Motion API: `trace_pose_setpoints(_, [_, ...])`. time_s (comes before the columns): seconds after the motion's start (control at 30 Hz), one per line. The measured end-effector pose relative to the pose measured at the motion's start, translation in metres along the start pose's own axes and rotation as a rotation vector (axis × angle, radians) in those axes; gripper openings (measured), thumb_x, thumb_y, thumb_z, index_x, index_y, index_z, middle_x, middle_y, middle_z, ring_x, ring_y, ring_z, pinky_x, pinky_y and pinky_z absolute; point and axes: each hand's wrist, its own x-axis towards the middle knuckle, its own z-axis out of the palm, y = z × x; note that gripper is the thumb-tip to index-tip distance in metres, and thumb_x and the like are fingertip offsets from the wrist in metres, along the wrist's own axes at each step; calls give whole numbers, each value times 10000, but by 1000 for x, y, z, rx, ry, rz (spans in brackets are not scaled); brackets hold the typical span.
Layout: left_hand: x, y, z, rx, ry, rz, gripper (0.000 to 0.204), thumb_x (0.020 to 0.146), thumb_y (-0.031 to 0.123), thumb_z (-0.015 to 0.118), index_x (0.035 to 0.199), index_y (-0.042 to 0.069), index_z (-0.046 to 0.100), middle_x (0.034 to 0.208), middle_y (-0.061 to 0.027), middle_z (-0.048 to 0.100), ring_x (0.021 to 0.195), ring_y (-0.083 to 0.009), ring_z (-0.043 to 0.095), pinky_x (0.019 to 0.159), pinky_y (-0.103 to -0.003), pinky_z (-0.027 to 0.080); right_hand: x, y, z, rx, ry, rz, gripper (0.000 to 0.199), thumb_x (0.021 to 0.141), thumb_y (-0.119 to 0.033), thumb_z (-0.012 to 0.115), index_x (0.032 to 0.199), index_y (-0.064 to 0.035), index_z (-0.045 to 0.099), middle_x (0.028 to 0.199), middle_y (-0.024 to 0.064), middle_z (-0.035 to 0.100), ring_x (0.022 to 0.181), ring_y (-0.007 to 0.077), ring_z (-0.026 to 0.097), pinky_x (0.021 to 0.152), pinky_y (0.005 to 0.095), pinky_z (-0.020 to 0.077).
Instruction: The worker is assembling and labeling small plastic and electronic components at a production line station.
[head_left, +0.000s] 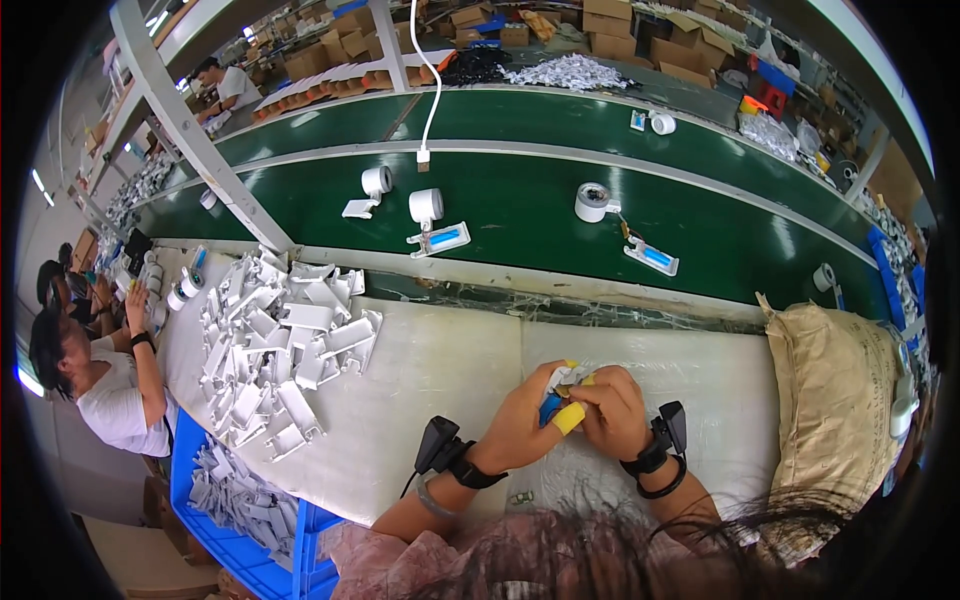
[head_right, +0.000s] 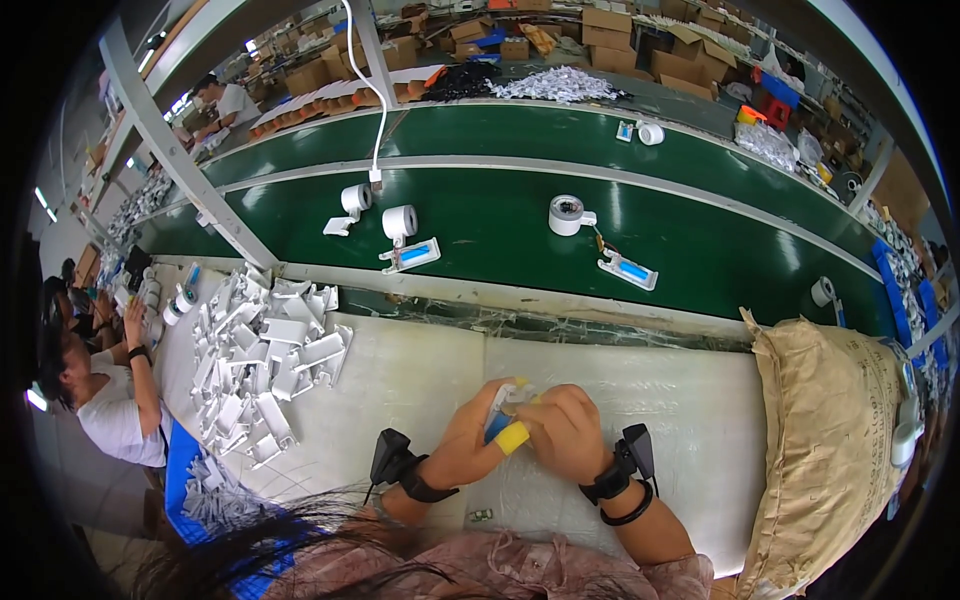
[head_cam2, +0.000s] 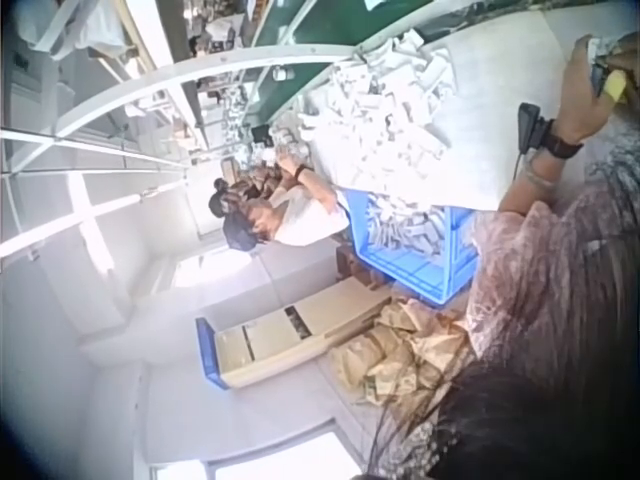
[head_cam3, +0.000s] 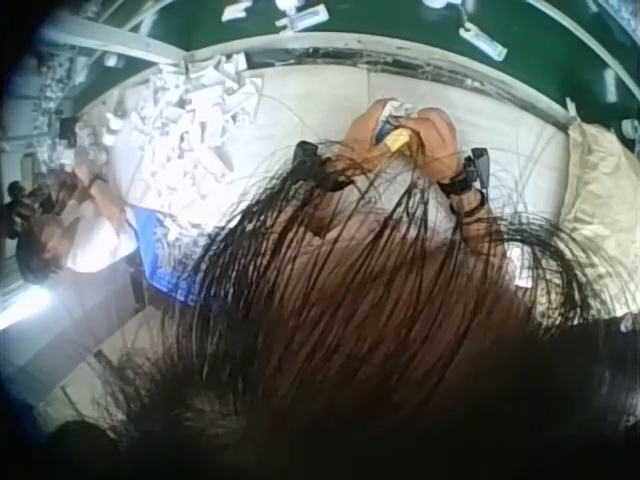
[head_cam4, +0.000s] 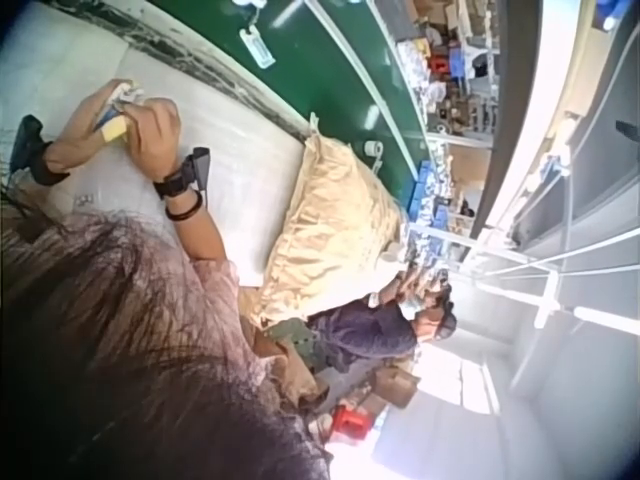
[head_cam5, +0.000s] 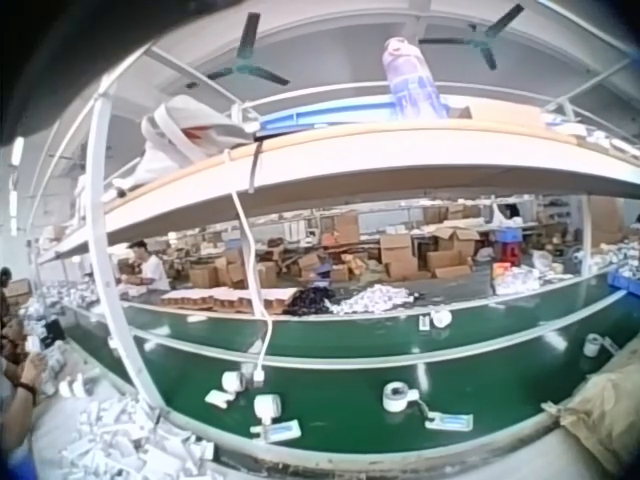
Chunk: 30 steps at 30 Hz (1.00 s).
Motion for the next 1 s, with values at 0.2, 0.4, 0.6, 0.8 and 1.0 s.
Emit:
trace_pose_setpoints(0.2, [0,-6,1,8,35,70,405,941,116,539,1324,12,453,1095,-92,600,858,-132,545,738,-267,462,2,-1,0,-38,5,-17,224,719,61,711,908,-47,659,844,120,562,763,311,580,657,374,476])
trace_pose_setpoints(0.4, [0,-3,3,-22,40,-4,382,952,101,510,1323,28,463,1042,-50,604,682,-68,497,579,-223,430,1,-1,1,-42,7,-17,223,715,70,707,900,-42,654,843,120,564,758,309,580,653,370,476])
trace_pose_setpoints(0.6, [0,-9,3,-54,36,-20,384,967,122,520,1336,31,460,1029,-34,598,651,-55,485,564,-216,429,2,-2,0,-19,2,8,223,713,72,703,896,-44,652,838,121,562,755,312,572,653,378,471])
trace_pose_setpoints(0.8, [0,-14,4,-30,39,-3,392,968,107,524,1347,31,456,1037,-38,602,645,-56,491,560,-217,433,2,-1,0,-58,2,-13,244,690,63,714,894,-56,653,847,116,568,803,319,581,696,385,476])
trace_pose_setpoints(1.0, [-1,-13,3,3,45,35,392,957,92,547,1334,23,467,1056,-57,613,665,-72,514,580,-228,445,4,-4,-2,-107,-13,-4,254,674,59,724,884,-64,649,857,96,575,852,322,598,714,387,481])
